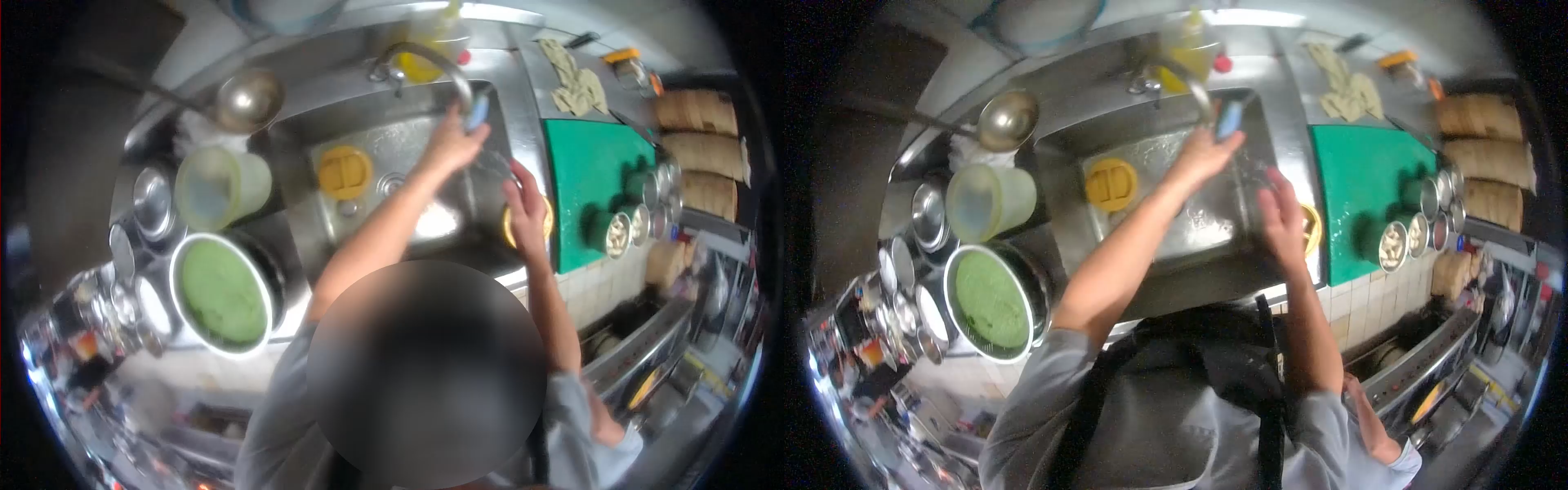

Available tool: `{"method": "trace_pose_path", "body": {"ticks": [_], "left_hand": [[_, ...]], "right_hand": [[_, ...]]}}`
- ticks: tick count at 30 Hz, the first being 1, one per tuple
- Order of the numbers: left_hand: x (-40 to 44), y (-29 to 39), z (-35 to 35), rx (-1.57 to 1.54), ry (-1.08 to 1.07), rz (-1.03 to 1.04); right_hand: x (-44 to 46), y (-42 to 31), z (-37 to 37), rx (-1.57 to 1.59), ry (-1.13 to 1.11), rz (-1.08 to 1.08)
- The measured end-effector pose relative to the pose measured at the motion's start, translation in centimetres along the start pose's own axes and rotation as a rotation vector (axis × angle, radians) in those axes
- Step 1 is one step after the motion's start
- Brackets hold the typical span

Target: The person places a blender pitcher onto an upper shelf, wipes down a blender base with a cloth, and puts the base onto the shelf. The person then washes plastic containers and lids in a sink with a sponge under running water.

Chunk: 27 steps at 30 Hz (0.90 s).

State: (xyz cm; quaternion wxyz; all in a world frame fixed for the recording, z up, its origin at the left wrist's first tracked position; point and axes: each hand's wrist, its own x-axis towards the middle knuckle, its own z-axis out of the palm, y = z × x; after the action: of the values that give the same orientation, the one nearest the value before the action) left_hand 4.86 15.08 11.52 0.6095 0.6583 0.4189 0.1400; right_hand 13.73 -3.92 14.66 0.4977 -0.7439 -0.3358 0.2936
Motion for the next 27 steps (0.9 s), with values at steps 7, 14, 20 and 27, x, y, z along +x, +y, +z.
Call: {"method": "trace_pose_path", "body": {"ticks": [7, 14, 20, 27], "left_hand": [[-2.2, -0.7, -3.5, 0.288, 0.029, 0.083], [0.8, -4.6, -14.3, 0.942, 0.594, 0.139], [2.6, -7.1, -15.5, 1.226, 0.392, 0.022], [-0.7, -4.5, -7.2, 0.210, 0.271, 0.273]], "right_hand": [[-6.7, 3.8, -5.4, -0.010, 0.087, 0.120], [-8.1, 6.9, -6.8, -0.215, 0.114, -0.017], [-8.2, 5.2, -7.5, -0.644, 0.048, -0.181], [-5.9, 7.7, -7.6, -0.821, 0.018, -0.294]]}}
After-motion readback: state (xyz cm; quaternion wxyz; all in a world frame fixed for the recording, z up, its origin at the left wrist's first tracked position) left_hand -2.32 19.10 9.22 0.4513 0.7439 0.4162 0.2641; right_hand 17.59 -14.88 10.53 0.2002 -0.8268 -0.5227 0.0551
